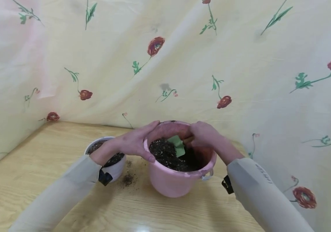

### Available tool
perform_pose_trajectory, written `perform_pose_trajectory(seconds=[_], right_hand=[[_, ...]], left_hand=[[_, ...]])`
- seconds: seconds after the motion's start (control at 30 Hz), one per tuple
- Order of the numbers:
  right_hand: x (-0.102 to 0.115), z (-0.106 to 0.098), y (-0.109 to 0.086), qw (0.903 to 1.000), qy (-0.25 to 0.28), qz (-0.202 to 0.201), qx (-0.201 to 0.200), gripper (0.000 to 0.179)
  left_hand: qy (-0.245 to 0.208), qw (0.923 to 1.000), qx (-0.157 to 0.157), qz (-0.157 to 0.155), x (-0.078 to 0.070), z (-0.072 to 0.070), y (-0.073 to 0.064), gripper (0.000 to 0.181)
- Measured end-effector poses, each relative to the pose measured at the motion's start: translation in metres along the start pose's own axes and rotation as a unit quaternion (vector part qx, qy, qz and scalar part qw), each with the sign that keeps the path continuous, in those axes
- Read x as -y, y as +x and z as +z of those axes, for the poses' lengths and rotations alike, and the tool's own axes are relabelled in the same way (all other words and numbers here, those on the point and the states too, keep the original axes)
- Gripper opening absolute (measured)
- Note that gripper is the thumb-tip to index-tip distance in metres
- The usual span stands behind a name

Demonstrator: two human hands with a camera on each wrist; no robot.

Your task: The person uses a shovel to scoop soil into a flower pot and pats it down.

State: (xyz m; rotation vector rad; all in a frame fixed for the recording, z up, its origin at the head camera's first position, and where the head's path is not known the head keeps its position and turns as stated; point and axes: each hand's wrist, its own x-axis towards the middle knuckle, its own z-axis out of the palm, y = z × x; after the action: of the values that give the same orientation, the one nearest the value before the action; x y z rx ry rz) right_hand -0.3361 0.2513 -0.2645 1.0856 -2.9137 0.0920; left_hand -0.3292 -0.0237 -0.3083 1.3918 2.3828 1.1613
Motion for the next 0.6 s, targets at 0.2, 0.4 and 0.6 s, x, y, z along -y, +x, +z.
perform_pose_trajectory(seconds=[0.2, 0.4, 0.6], right_hand=[[0.004, 0.007, -0.004, 0.9951, 0.088, -0.027, 0.036, 0.014], [0.004, 0.004, -0.017, 0.9902, 0.134, -0.003, 0.040, 0.016], [0.005, 0.010, -0.017, 0.9828, 0.179, -0.019, 0.042, 0.022]], left_hand=[[0.005, 0.9999, 0.003, -0.014, 0.001, 0.000, 0.002, 0.120], [0.048, 0.9938, 0.013, -0.099, -0.004, 0.001, -0.001, 0.132], [0.050, 0.9926, 0.013, -0.110, -0.003, -0.003, -0.005, 0.131]])
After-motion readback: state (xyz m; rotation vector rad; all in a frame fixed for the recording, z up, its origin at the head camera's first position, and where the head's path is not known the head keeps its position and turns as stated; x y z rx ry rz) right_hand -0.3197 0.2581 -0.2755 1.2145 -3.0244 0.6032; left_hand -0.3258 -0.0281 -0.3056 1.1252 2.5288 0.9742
